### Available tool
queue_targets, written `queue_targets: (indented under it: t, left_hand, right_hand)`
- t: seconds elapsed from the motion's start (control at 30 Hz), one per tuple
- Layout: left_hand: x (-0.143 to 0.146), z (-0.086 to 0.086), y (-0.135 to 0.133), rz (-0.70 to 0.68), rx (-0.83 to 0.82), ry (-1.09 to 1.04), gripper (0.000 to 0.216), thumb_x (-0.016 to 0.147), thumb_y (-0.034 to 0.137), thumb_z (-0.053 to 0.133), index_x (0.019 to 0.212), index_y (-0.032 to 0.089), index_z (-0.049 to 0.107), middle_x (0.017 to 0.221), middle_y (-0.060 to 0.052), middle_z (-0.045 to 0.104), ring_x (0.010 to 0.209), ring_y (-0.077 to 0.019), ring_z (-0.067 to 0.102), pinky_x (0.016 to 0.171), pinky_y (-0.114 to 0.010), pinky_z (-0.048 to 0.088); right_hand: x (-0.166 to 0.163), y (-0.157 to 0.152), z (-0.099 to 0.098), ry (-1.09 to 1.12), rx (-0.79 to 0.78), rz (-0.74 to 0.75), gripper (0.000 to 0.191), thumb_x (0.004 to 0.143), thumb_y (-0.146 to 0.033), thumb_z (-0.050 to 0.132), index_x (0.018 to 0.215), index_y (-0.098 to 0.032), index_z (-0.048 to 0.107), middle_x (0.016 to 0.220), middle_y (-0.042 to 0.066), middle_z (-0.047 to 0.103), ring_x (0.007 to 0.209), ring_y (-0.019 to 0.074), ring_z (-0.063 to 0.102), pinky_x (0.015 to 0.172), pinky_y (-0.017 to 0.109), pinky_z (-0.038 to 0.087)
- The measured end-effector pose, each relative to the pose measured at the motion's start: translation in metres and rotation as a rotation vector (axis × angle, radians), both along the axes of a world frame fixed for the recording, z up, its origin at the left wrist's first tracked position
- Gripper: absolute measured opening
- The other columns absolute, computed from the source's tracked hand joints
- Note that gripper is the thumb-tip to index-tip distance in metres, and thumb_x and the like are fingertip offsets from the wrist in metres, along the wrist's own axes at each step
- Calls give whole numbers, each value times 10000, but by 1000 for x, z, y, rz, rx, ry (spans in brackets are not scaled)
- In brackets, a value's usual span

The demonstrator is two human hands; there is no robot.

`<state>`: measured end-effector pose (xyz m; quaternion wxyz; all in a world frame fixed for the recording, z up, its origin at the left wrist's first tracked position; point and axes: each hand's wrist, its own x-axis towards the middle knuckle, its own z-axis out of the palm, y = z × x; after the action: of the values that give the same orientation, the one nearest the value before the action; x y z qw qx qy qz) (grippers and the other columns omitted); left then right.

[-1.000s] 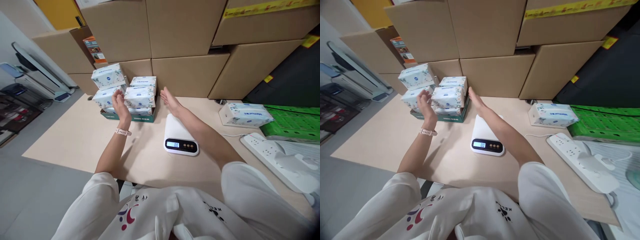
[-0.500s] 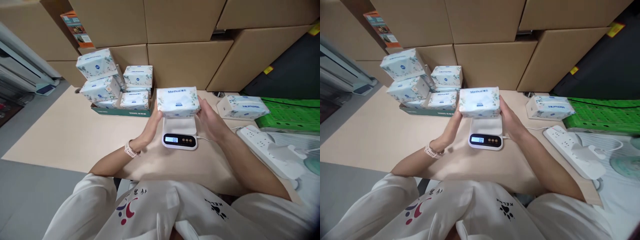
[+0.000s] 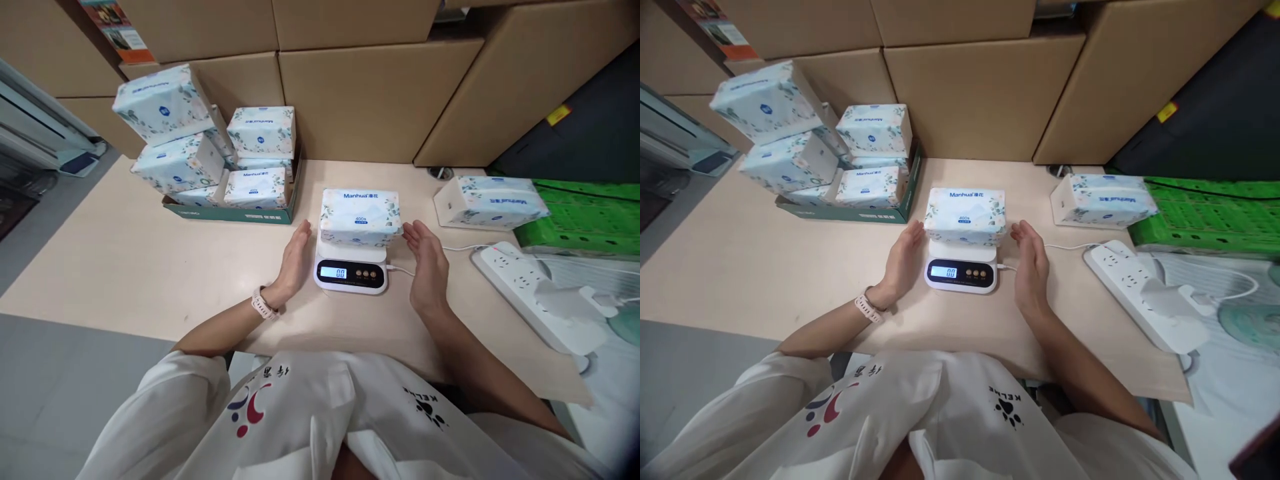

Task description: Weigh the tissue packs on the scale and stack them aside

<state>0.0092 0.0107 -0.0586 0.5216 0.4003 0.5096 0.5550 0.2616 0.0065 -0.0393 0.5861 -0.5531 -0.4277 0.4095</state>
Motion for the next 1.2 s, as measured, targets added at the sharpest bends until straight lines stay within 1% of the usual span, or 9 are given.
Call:
queue_targets:
  t: [0.03, 0.1, 0.23, 0.3, 0.43, 0.53, 0.77, 1.0, 1.2]
  left_hand:
    - [-1, -5, 0, 39, -7, -38, 616, 1032, 594, 576, 1541, 248, 591, 1738, -79, 492, 1651, -290, 425, 1421, -488, 267]
    - [-3, -8, 0, 92, -16, -96, 545, 1019, 525, 593, 1456, 202, 642, 1659, -122, 578, 1582, -294, 522, 1401, -479, 316]
    - [-5, -3, 3, 114, -46, -150, 492, 969, 472, 634, 1346, 159, 678, 1566, -175, 640, 1531, -318, 571, 1381, -500, 343]
    - [-6, -1, 4, 125, -60, -163, 474, 954, 469, 642, 1316, 166, 676, 1530, -172, 663, 1510, -315, 588, 1374, -503, 353]
    - [-6, -2, 4, 124, -63, -158, 442, 942, 460, 659, 1288, 187, 681, 1498, -153, 683, 1496, -309, 598, 1363, -489, 371]
    - [-7, -3, 3, 115, -60, -152, 420, 943, 466, 665, 1269, 202, 696, 1473, -139, 698, 1500, -309, 592, 1360, -489, 373]
    - [-6, -1, 3, 119, -58, -133, 410, 949, 464, 651, 1262, 202, 694, 1463, -136, 706, 1485, -299, 602, 1361, -489, 373]
    - [-5, 0, 3, 128, -61, -157, 384, 941, 433, 669, 1243, 196, 691, 1431, -137, 712, 1461, -306, 618, 1351, -481, 392]
    - [-5, 0, 3, 124, -60, -146, 378, 942, 435, 665, 1240, 204, 692, 1424, -137, 715, 1460, -301, 618, 1350, -482, 392]
  right_hand:
    - [0, -1, -4, -21, 3, -5, 668, 996, -737, 569, 1469, -275, 667, 1516, 106, 707, 1479, 299, 638, 1330, 595, 425]
    - [0, -1, -9, -48, -13, -1, 708, 979, -778, 559, 1467, -275, 659, 1508, 119, 706, 1436, 303, 667, 1299, 589, 461]
    - [3, 4, -12, -79, -106, 26, 906, 888, -927, 514, 1532, -293, 591, 1577, 143, 654, 1319, 327, 736, 1226, 599, 525]
    - [6, 6, -13, -109, -139, 50, 946, 874, -956, 485, 1561, -311, 564, 1607, 145, 629, 1276, 340, 755, 1194, 615, 544]
    - [14, 7, -12, -196, -163, 96, 842, 947, -895, 438, 1572, -346, 569, 1634, 123, 611, 1253, 352, 764, 1196, 622, 533]
    - [19, 8, -14, -242, -163, 114, 815, 979, -868, 402, 1588, -350, 559, 1648, 116, 600, 1257, 357, 763, 1205, 611, 525]
    - [19, 9, -17, -261, -127, 147, 804, 979, -875, 392, 1556, -350, 588, 1597, 93, 651, 1246, 331, 768, 1191, 602, 541]
    - [16, 8, -13, -249, -126, 149, 825, 961, -896, 399, 1526, -339, 625, 1537, 93, 700, 1234, 354, 772, 1167, 634, 559]
    - [16, 6, -13, -231, -110, 179, 749, 975, -872, 412, 1485, -382, 658, 1501, 67, 729, 1245, 358, 772, 1089, 616, 616]
